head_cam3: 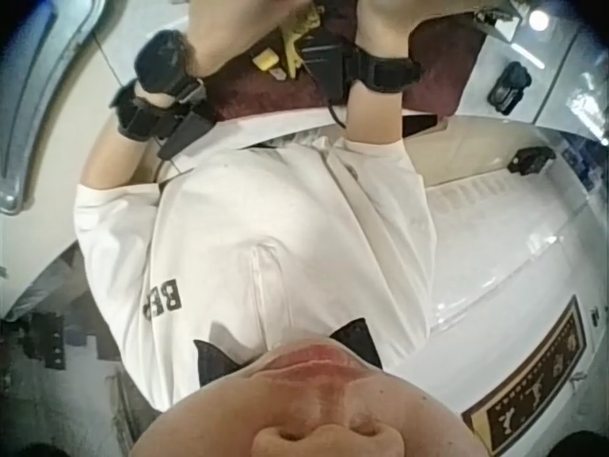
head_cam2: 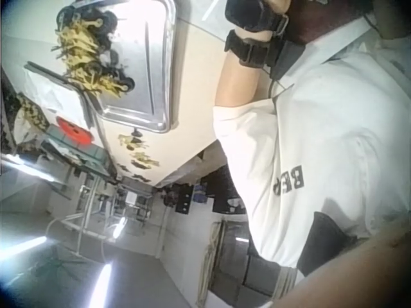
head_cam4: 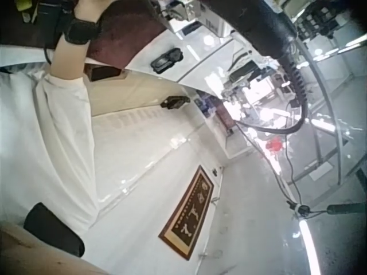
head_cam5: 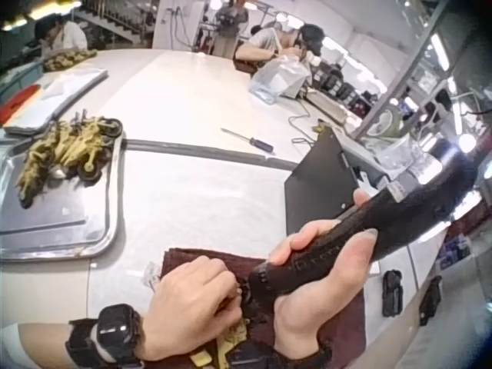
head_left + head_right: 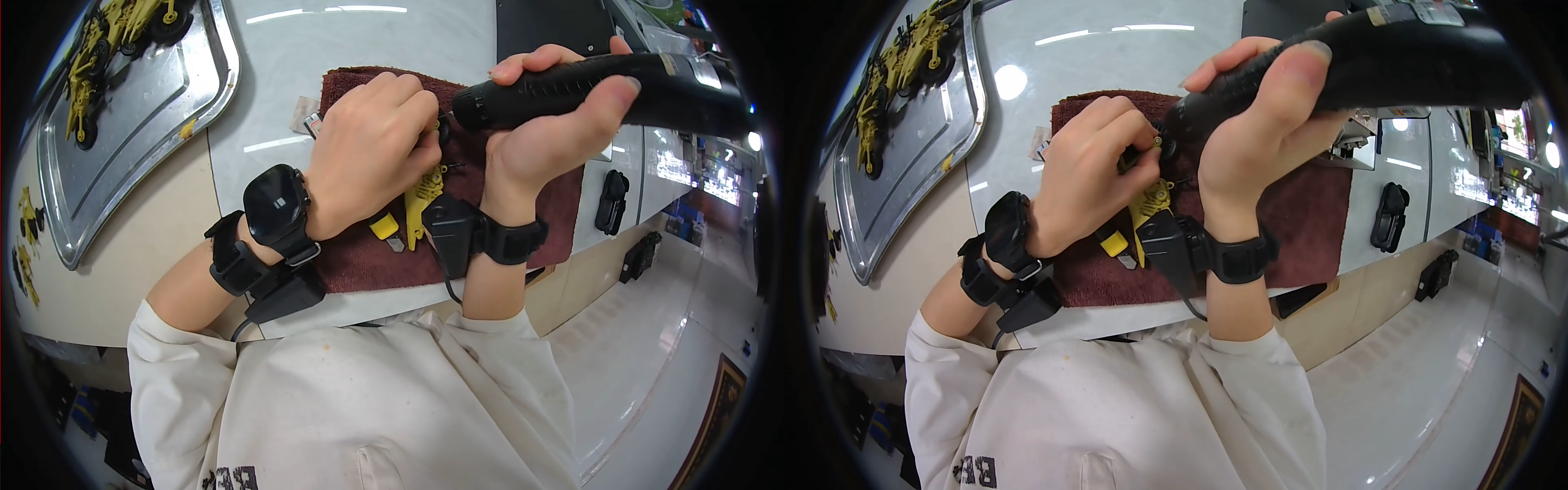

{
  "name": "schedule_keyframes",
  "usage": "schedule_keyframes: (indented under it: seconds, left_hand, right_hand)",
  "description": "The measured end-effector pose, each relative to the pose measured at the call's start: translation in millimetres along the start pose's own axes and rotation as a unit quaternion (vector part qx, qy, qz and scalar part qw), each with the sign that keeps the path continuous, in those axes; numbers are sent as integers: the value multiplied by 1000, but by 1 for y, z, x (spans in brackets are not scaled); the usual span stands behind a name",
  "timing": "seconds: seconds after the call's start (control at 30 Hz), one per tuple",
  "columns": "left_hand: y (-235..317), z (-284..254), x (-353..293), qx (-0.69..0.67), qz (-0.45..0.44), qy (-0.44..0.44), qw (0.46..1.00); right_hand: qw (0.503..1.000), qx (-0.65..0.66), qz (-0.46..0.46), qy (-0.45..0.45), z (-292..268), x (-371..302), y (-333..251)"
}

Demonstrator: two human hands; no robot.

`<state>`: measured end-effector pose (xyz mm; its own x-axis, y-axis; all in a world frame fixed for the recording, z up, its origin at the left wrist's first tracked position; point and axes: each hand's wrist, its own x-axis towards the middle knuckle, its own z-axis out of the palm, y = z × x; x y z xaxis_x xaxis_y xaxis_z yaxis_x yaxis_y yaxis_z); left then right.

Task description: The worker is using an electric screwdriver to assemble small yellow and black toy motorcycle models.

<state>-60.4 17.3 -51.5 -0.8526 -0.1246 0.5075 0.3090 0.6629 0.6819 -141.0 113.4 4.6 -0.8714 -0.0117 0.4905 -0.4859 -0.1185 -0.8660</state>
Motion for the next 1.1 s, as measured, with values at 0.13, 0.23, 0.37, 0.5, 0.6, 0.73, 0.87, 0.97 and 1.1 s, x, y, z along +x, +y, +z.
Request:
schedule_keyframes:
  seconds: [0.13,0.23,0.37,0.5,0.6,0.73,0.87,0.97,1.1]
  left_hand:
    - [-1,-3,3,-24,-17,-21,999]
    - [-2,-5,3,-53,-50,-38,997]
    - [-4,-3,3,-72,-58,-43,995]
    - [-3,-4,3,-73,-79,-49,993]
    - [-3,-5,3,-75,-78,-49,993]
    - [-2,-3,4,-72,-70,-48,994]
    - [-1,-4,4,-68,-68,-43,994]
    - [-1,-5,4,-66,-67,-43,995]
    - [-2,-4,3,-67,-64,-48,995]
  right_hand:
    - [999,6,-49,4,-8,3,-12]
    - [995,41,-72,60,-15,5,-24]
    - [995,66,-53,44,-17,5,-25]
    - [999,24,-37,17,-6,1,-26]
    - [999,47,-28,5,-4,-1,-23]
    - [998,56,-28,-7,-2,-2,-22]
    - [1000,16,-23,4,2,-3,-21]
    - [1000,7,-17,1,3,-3,-22]
    - [1000,-15,-21,-6,6,-4,-23]
